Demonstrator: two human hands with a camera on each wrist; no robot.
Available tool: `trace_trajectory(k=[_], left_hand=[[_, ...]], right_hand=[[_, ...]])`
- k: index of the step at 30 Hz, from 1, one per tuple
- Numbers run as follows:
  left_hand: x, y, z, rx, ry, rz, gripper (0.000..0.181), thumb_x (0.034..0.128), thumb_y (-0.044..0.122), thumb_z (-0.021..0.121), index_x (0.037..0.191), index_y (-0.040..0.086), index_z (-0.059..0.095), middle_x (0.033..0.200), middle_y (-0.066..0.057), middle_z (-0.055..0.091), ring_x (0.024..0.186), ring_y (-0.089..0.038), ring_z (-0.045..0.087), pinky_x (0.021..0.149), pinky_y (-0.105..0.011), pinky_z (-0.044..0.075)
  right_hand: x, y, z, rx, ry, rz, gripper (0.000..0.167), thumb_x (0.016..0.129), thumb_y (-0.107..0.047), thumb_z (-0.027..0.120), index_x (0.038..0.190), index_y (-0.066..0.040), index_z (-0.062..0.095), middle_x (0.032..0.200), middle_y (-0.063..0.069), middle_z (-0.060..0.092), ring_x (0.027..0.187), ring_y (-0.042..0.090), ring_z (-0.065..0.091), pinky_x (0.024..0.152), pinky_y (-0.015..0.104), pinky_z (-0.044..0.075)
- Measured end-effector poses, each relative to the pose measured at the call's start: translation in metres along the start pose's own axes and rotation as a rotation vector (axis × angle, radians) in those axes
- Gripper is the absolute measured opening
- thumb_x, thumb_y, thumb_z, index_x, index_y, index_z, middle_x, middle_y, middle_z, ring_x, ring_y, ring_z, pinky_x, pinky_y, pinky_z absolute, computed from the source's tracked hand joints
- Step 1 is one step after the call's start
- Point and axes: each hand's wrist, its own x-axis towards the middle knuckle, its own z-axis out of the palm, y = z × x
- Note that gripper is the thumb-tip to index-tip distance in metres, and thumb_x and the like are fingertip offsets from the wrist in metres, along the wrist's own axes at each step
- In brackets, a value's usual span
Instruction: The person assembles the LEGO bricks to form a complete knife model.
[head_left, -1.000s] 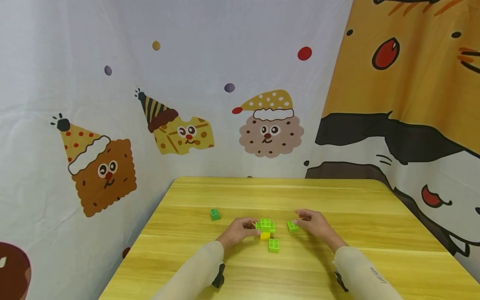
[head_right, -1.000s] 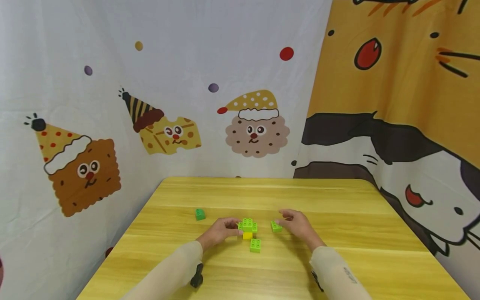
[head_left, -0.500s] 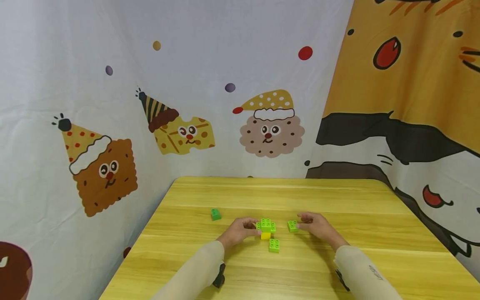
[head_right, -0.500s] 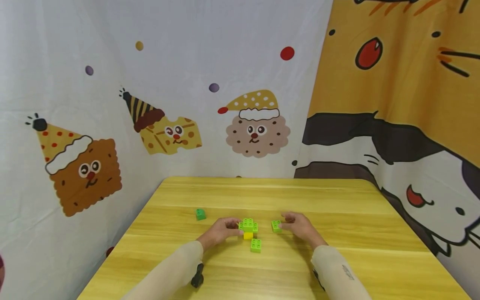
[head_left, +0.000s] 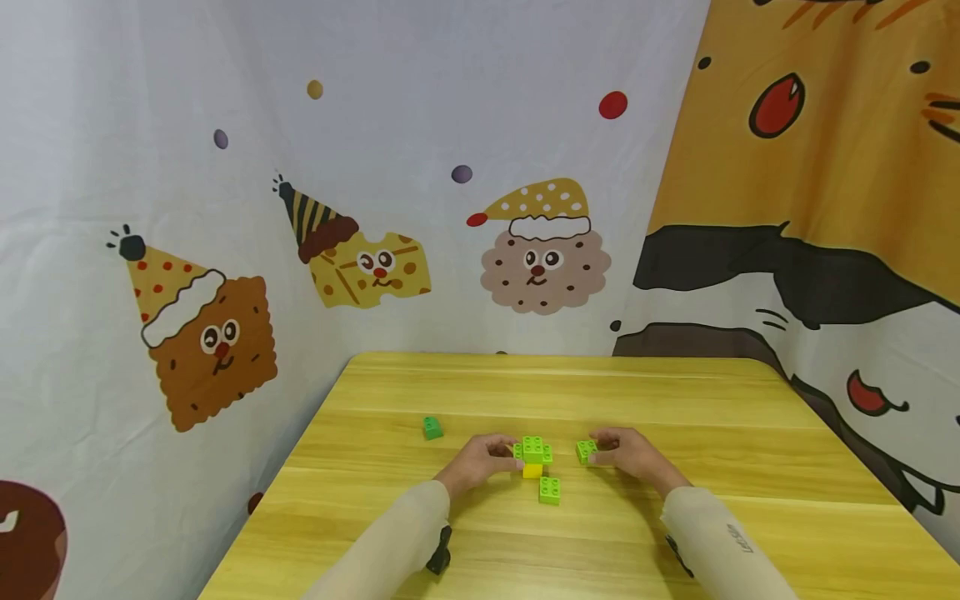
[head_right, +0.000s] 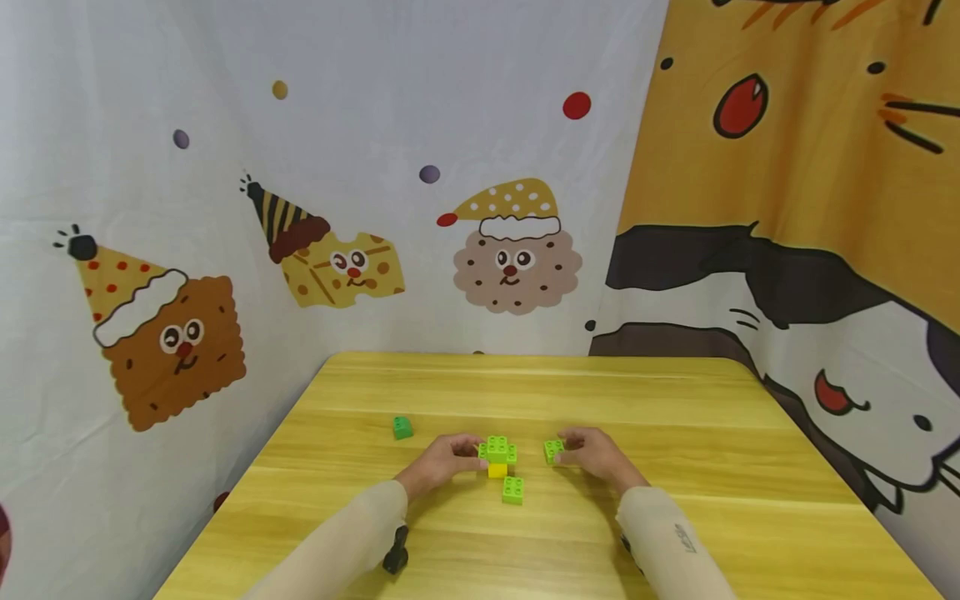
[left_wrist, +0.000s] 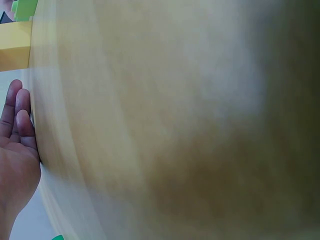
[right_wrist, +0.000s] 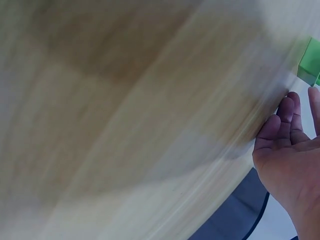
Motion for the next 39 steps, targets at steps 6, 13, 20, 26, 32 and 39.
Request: trace_trajectory(k=[6,13,20,26,32,39], left_hand=[[0.0002,0.0012,0.0007,-0.021,0.001,0.007,0.037,0.0886,0.024,0.077,0.123,0.013,0.068,0.099,-0.003,0.064,0.088,-0.017,0.056,0.078,-0.037,0.047],[0.0021,-0.0013,0.0009,-0.023,-0.002,0.005,0.039,0.0882,0.025,0.078,0.124,0.014,0.068,0.099,-0.002,0.064,0.088,-0.017,0.056,0.076,-0.035,0.047],[0.0037,-0.0029,0.0007,-0.024,-0.001,0.002,0.038,0.0881,0.026,0.078,0.124,0.015,0.068,0.099,-0.002,0.064,0.089,-0.017,0.056,0.076,-0.035,0.047],[0.0041,-0.0036,0.0022,-0.014,0.010,0.002,0.038,0.0893,0.023,0.077,0.125,0.014,0.067,0.101,-0.003,0.064,0.089,-0.017,0.055,0.078,-0.039,0.047],[0.0035,-0.0028,0.0028,0.001,0.014,0.006,0.037,0.0901,0.021,0.076,0.125,0.012,0.067,0.100,-0.003,0.064,0.088,-0.017,0.055,0.078,-0.040,0.047],[0.0015,-0.0017,-0.0004,-0.008,-0.008,0.014,0.037,0.0889,0.026,0.077,0.123,0.014,0.069,0.099,-0.001,0.065,0.089,-0.017,0.057,0.075,-0.033,0.047]], right_hand=[[-0.0003,-0.0008,0.0004,-0.009,0.002,-0.005,0.053,0.085,-0.018,0.080,0.129,0.005,0.061,0.125,0.020,0.061,0.116,0.037,0.055,0.095,0.052,0.044],[0.0028,0.0035,0.0029,-0.047,0.017,-0.003,0.052,0.085,-0.017,0.080,0.129,0.004,0.062,0.124,0.019,0.062,0.113,0.035,0.057,0.092,0.050,0.047],[0.0024,0.0028,0.0032,-0.054,0.034,-0.001,0.047,0.085,-0.016,0.079,0.126,0.003,0.064,0.121,0.016,0.064,0.110,0.032,0.058,0.090,0.049,0.048],[0.0001,-0.0010,0.0023,-0.057,0.044,0.014,0.047,0.085,-0.019,0.080,0.125,0.003,0.065,0.116,0.012,0.066,0.105,0.028,0.060,0.087,0.047,0.049],[-0.0013,-0.0022,0.0020,-0.034,0.066,0.036,0.045,0.086,-0.022,0.079,0.122,0.001,0.066,0.116,0.011,0.065,0.105,0.027,0.060,0.088,0.047,0.048],[-0.0024,-0.0039,0.0017,-0.018,0.081,0.046,0.048,0.085,-0.027,0.080,0.122,0.000,0.066,0.118,0.013,0.064,0.105,0.028,0.059,0.085,0.046,0.049]])
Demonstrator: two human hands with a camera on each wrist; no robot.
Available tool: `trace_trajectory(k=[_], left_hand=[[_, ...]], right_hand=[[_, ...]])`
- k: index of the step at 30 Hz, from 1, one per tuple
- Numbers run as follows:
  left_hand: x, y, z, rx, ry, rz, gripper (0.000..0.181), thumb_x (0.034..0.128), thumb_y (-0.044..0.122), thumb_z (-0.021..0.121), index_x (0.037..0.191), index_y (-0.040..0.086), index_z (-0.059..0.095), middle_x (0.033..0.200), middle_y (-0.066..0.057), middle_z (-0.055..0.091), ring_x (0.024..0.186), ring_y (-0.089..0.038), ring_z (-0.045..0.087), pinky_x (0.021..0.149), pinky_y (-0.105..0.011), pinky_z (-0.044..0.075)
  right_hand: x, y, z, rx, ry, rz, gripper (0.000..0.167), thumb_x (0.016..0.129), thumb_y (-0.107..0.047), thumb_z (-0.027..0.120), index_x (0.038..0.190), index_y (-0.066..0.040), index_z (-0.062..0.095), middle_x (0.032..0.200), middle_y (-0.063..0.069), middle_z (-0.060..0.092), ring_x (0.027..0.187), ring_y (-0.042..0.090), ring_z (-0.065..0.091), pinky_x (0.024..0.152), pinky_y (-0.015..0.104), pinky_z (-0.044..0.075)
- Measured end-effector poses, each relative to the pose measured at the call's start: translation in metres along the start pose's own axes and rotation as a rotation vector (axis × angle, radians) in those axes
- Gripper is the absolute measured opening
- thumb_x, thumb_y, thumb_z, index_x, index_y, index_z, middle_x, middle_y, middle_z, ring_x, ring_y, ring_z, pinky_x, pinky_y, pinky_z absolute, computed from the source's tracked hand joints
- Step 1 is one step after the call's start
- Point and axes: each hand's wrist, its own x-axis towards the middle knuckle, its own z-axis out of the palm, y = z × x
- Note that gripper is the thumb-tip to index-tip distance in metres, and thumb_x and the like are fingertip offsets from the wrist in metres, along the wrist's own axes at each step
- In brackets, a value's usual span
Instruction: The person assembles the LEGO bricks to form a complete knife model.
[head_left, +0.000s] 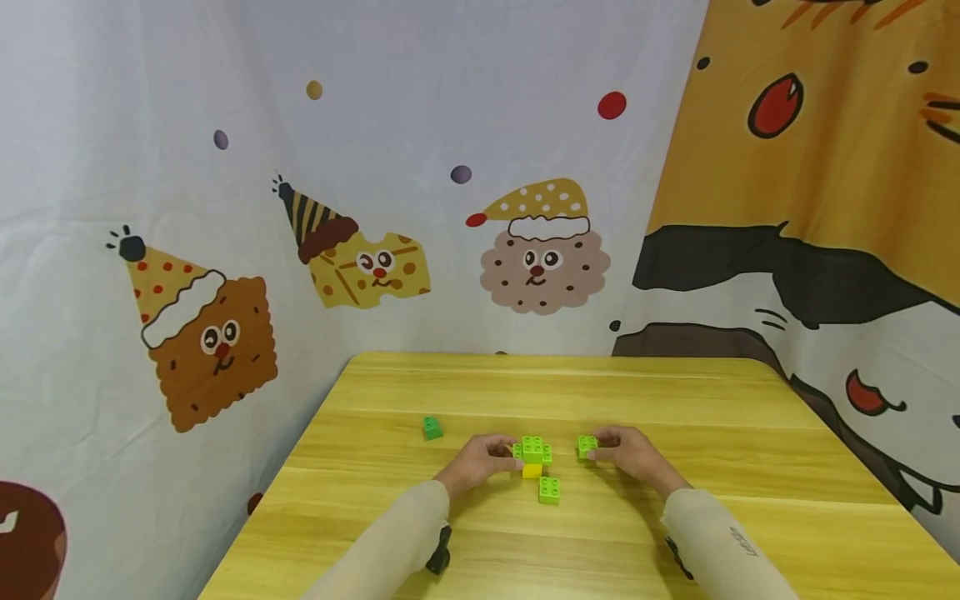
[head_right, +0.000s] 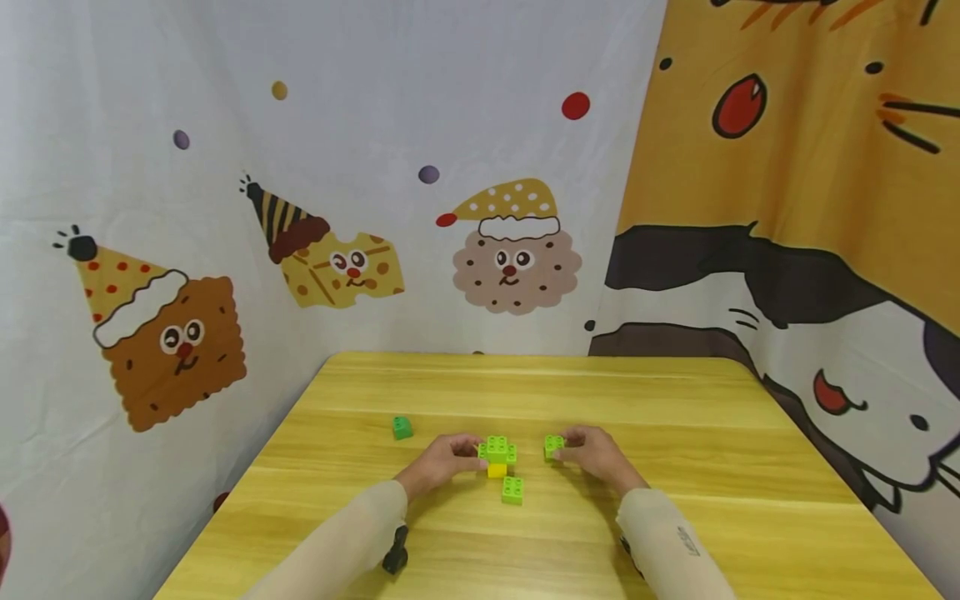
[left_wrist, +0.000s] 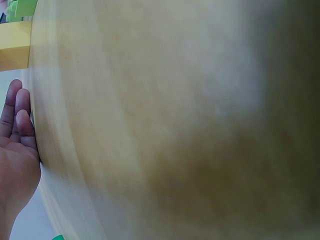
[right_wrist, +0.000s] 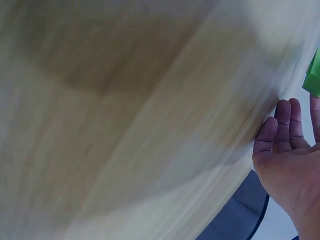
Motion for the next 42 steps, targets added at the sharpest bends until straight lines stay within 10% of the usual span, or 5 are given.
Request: trace_trajectory(k=[42], left_hand=[[0.001,-0.001,0.000,0.002,-0.004,-0.010,0.038,0.0889,0.028,0.077,0.124,0.015,0.068,0.102,0.000,0.065,0.093,-0.018,0.057,0.080,-0.036,0.048]], right_hand=[[0.002,-0.032,0.014,0.094,0.066,-0.060,0.038,0.088,-0.029,0.078,0.118,-0.008,0.068,0.109,0.004,0.067,0.099,0.021,0.061,0.083,0.039,0.051]])
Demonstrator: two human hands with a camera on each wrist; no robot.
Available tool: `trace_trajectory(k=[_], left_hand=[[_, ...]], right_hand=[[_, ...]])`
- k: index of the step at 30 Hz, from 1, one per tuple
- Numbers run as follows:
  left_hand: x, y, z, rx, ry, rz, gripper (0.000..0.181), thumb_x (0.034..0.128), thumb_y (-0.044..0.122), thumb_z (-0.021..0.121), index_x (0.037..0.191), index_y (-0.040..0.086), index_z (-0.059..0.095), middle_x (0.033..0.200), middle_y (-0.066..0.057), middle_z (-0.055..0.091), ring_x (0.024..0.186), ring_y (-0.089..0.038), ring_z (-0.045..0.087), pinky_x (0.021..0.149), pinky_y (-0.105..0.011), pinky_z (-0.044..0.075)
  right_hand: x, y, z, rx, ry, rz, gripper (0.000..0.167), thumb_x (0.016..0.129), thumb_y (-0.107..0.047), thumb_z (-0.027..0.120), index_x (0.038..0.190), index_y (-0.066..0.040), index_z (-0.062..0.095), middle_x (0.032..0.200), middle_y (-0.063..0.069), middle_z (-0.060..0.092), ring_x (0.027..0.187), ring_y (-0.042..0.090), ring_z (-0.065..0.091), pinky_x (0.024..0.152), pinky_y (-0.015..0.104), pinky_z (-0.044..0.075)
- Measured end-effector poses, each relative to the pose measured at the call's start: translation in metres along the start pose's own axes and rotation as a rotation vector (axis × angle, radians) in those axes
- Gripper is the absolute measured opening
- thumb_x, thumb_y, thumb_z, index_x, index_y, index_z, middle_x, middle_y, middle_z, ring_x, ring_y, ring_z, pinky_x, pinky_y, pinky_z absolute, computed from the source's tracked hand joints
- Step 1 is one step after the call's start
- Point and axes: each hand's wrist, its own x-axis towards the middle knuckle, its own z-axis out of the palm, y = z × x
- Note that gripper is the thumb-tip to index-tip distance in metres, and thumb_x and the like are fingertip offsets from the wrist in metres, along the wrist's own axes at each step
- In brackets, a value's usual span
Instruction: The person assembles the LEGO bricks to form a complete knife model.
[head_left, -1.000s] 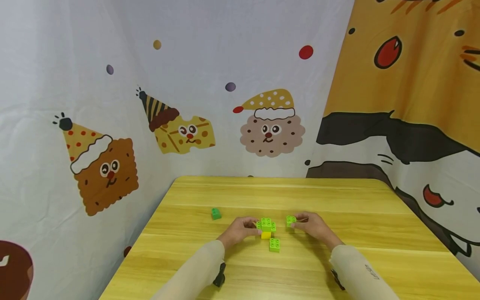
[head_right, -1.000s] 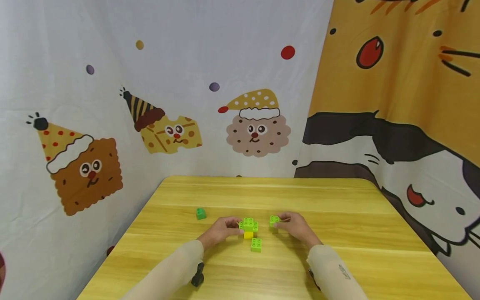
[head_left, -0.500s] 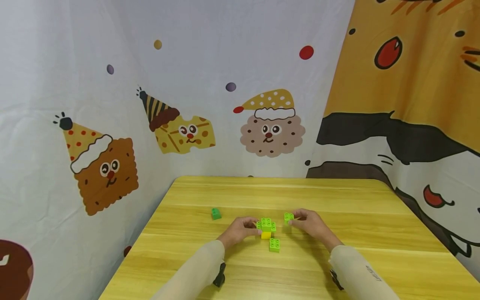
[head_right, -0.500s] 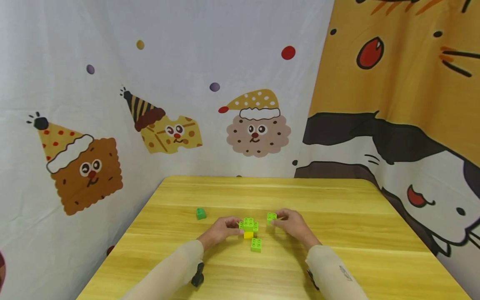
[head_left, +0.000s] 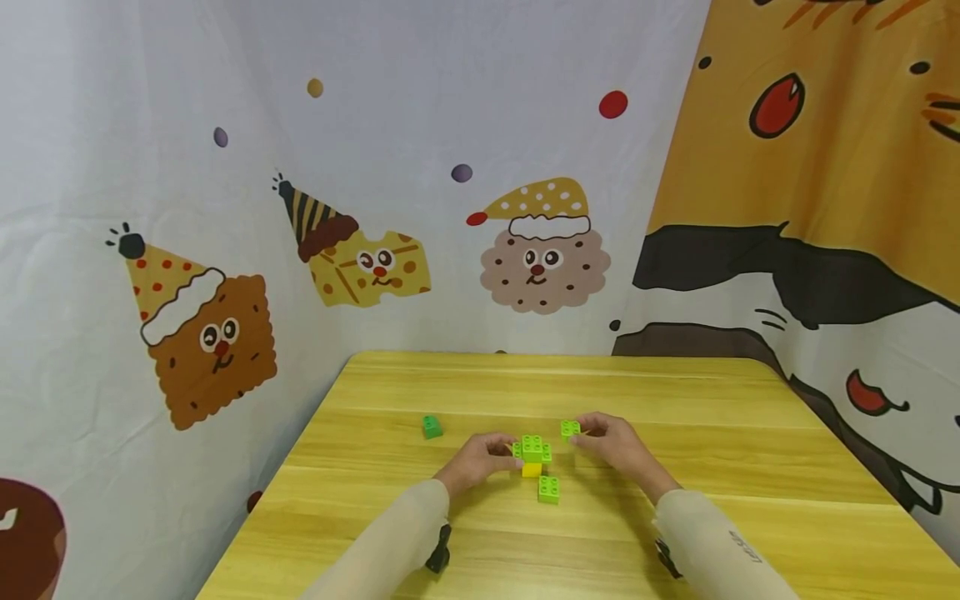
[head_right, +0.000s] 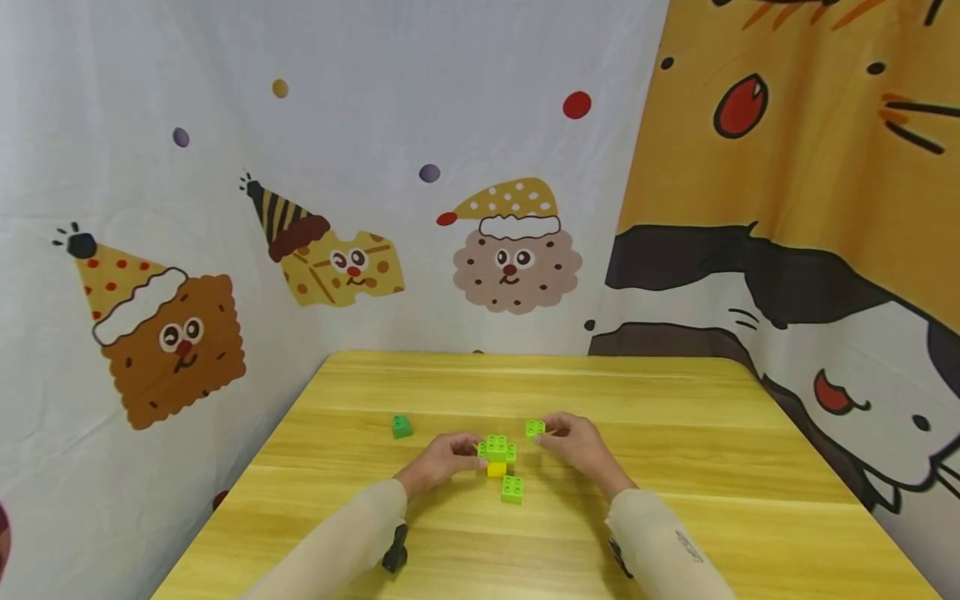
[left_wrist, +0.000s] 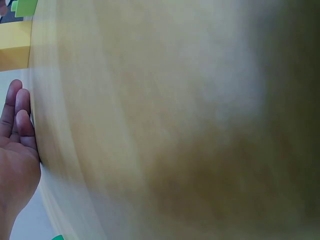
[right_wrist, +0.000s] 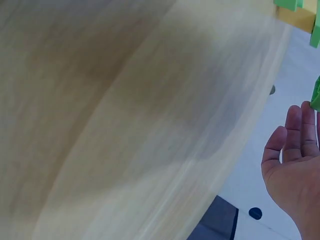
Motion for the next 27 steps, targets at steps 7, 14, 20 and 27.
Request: trace_trajectory(k=[7,14,20,27], left_hand=[[0.000,0.000,0.001,0.005,0.010,0.009,0.037,0.0906,0.024,0.075,0.125,0.014,0.067,0.103,-0.001,0.064,0.092,-0.017,0.057,0.083,-0.040,0.048],[-0.005,0.010,0.002,0.007,0.022,0.009,0.037,0.0920,0.019,0.073,0.126,0.008,0.065,0.103,-0.004,0.064,0.092,-0.017,0.056,0.084,-0.042,0.048],[0.000,0.002,0.001,-0.016,0.013,0.005,0.037,0.0891,0.024,0.077,0.124,0.013,0.068,0.100,-0.002,0.065,0.090,-0.017,0.058,0.079,-0.037,0.048],[0.000,0.003,0.001,-0.037,0.003,0.008,0.035,0.0892,0.024,0.077,0.121,0.013,0.069,0.100,-0.003,0.066,0.089,-0.017,0.058,0.079,-0.038,0.049]], right_hand=[[-0.001,-0.011,0.007,0.026,-0.015,-0.050,0.042,0.088,-0.028,0.077,0.122,-0.005,0.067,0.113,0.007,0.067,0.101,0.022,0.061,0.084,0.038,0.052],[0.000,-0.019,0.013,0.029,-0.008,-0.063,0.040,0.088,-0.027,0.078,0.120,-0.006,0.069,0.111,0.004,0.069,0.101,0.022,0.061,0.086,0.040,0.052],[0.002,-0.022,0.020,0.049,-0.013,-0.073,0.035,0.088,-0.024,0.078,0.118,-0.007,0.070,0.108,0.002,0.069,0.099,0.021,0.061,0.084,0.040,0.052],[0.000,-0.027,0.026,0.068,-0.035,-0.081,0.035,0.085,-0.030,0.080,0.114,-0.011,0.072,0.105,0.000,0.069,0.098,0.019,0.061,0.083,0.040,0.052]])
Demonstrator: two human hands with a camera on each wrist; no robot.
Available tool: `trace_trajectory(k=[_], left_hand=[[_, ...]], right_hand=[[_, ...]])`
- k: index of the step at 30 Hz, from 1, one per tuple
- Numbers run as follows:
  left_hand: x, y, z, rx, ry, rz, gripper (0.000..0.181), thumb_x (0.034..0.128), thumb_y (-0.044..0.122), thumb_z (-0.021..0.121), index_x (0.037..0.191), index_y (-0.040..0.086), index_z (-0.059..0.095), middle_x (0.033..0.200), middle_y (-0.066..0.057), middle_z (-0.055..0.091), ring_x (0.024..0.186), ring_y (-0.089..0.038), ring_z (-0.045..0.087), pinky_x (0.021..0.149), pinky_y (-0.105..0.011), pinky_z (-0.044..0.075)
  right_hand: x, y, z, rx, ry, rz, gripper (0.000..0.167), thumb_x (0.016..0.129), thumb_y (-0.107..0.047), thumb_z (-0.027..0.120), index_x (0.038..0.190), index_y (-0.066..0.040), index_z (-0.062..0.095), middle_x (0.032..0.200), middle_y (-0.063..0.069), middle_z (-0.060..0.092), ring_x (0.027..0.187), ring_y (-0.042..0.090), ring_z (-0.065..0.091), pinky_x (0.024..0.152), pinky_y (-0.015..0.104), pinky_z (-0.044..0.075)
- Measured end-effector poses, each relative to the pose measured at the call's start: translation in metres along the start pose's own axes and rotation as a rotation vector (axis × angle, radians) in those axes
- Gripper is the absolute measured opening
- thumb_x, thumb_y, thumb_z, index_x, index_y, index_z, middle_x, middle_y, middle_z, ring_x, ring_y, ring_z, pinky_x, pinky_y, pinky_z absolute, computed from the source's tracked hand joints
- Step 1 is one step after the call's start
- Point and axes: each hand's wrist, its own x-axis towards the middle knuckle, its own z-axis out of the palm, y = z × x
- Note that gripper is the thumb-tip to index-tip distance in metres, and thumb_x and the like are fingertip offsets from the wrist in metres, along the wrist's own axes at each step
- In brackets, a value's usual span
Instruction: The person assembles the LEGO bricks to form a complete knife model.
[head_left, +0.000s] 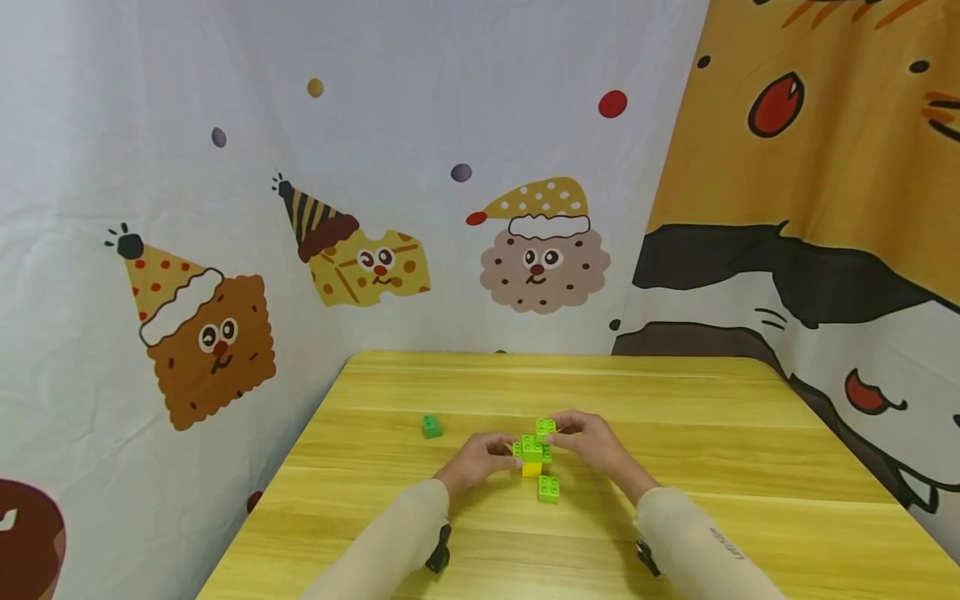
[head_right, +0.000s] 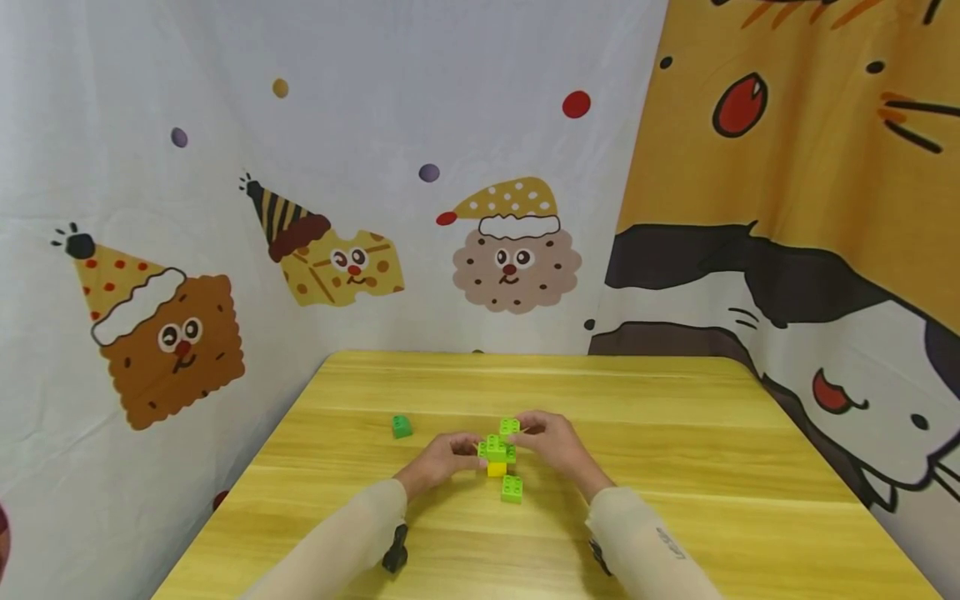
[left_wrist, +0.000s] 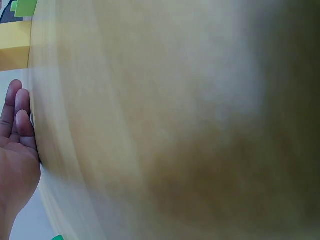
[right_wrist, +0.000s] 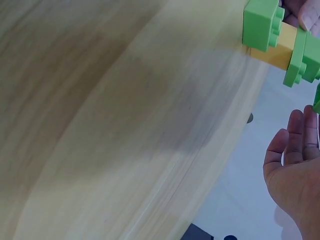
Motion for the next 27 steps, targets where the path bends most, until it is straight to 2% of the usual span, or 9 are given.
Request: trace_trajectory(k=[14,21,27], left_hand=[[0.003,-0.004,-0.002,0.011,-0.014,0.002,0.031,0.0888,0.028,0.077,0.117,0.017,0.071,0.097,-0.001,0.067,0.088,-0.019,0.058,0.077,-0.036,0.047],[0.003,-0.005,-0.002,0.010,-0.015,0.002,0.031,0.0885,0.029,0.077,0.116,0.017,0.071,0.097,-0.002,0.066,0.088,-0.019,0.058,0.076,-0.036,0.047],[0.002,-0.003,-0.002,0.011,-0.019,-0.001,0.032,0.0890,0.028,0.077,0.118,0.016,0.070,0.097,-0.002,0.066,0.088,-0.018,0.058,0.076,-0.035,0.047]], right_hand=[[-0.002,-0.008,0.011,0.029,-0.046,0.001,0.033,0.086,-0.027,0.080,0.114,-0.012,0.073,0.106,0.000,0.069,0.100,0.021,0.060,0.084,0.042,0.051],[-0.002,-0.007,0.013,0.021,-0.060,-0.017,0.038,0.087,-0.029,0.079,0.118,-0.009,0.071,0.107,0.001,0.068,0.100,0.020,0.060,0.083,0.042,0.052],[-0.002,-0.007,0.013,-0.008,-0.075,-0.034,0.034,0.087,-0.030,0.078,0.115,-0.011,0.072,0.105,0.000,0.067,0.100,0.020,0.059,0.084,0.043,0.051]])
